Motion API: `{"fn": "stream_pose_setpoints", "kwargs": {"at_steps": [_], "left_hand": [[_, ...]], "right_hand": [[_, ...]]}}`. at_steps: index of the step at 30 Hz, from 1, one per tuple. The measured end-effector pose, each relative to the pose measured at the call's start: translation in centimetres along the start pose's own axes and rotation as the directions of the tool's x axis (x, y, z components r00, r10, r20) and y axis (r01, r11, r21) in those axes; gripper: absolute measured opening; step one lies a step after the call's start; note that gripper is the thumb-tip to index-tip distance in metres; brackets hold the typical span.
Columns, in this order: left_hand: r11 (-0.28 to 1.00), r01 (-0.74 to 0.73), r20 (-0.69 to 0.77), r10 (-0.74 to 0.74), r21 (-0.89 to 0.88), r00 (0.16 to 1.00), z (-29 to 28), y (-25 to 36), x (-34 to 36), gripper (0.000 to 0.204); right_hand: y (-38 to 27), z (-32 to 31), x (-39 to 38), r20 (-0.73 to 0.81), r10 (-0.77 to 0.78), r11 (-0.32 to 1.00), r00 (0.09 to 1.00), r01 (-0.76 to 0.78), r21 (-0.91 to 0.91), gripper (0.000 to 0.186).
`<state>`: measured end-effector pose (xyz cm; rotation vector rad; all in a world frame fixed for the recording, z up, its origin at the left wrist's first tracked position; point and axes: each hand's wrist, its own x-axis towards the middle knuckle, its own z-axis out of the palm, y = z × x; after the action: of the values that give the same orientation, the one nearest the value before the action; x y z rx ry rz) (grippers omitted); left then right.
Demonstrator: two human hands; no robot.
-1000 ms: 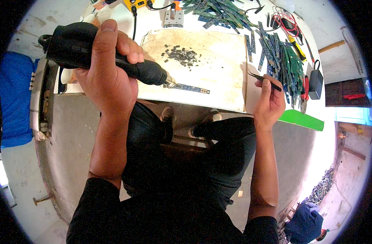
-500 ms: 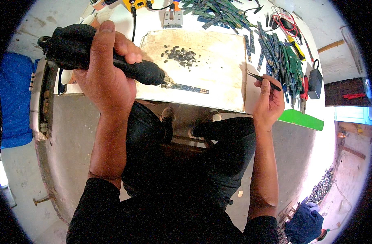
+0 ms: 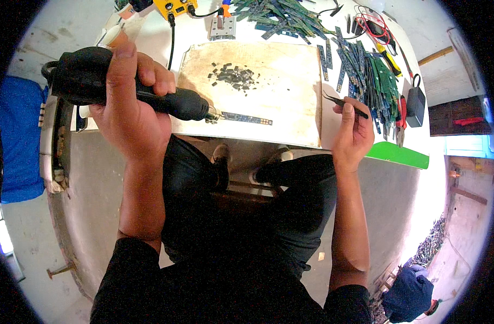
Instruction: The person uses a rotary tool to scrape and remove components from small green circuit board strips held with tweezers. The person works over a wooden board, creating a pile of black debris from the removed parts. The person handles multiple circuit board strips sequentially, scraping them with the tool and placing the processed pieces aside.
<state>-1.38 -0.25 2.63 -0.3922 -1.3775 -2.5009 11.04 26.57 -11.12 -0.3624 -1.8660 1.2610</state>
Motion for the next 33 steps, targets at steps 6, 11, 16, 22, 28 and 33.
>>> {"fn": "stream_pose_setpoints", "kwargs": {"at_steps": [6,11,16,22,28,33], "left_hand": [[0.998,0.039,0.013,-0.039,-0.043,0.999,-0.1,-0.2,0.0,0.009],[0.998,0.052,0.015,-0.052,-0.048,0.999,0.1,-0.3,-0.1,0.010],[1.000,0.022,0.051,-0.021,-0.017,0.998,0.0,-0.5,-0.1,0.016],[0.999,-0.019,0.035,0.020,-0.036,0.999,0.0,-1.0,0.0,0.016],[0.998,0.051,0.055,-0.048,-0.043,0.997,0.1,0.0,0.1,0.015],[0.995,0.033,0.014,-0.032,-0.089,0.999,-0.1,-0.8,0.2,0.014]], "right_hand": [[-0.2,0.0,0.0,0.001,-0.012,1.000,1.000,0.012,-0.007,0.019],[-0.1,0.1,0.0,-0.001,-0.015,1.000,1.000,0.015,-0.010,0.018],[-0.1,0.1,0.0,-0.017,0.007,1.000,1.000,-0.008,-0.027,0.018],[-0.2,0.1,0.0,-0.002,-0.017,1.000,1.000,0.017,0.000,0.019],[-0.3,0.0,-0.1,0.006,-0.005,1.000,1.000,0.005,0.000,0.019],[0.0,0.0,-0.1,0.000,-0.018,1.000,1.000,0.018,0.008,0.018]]}}
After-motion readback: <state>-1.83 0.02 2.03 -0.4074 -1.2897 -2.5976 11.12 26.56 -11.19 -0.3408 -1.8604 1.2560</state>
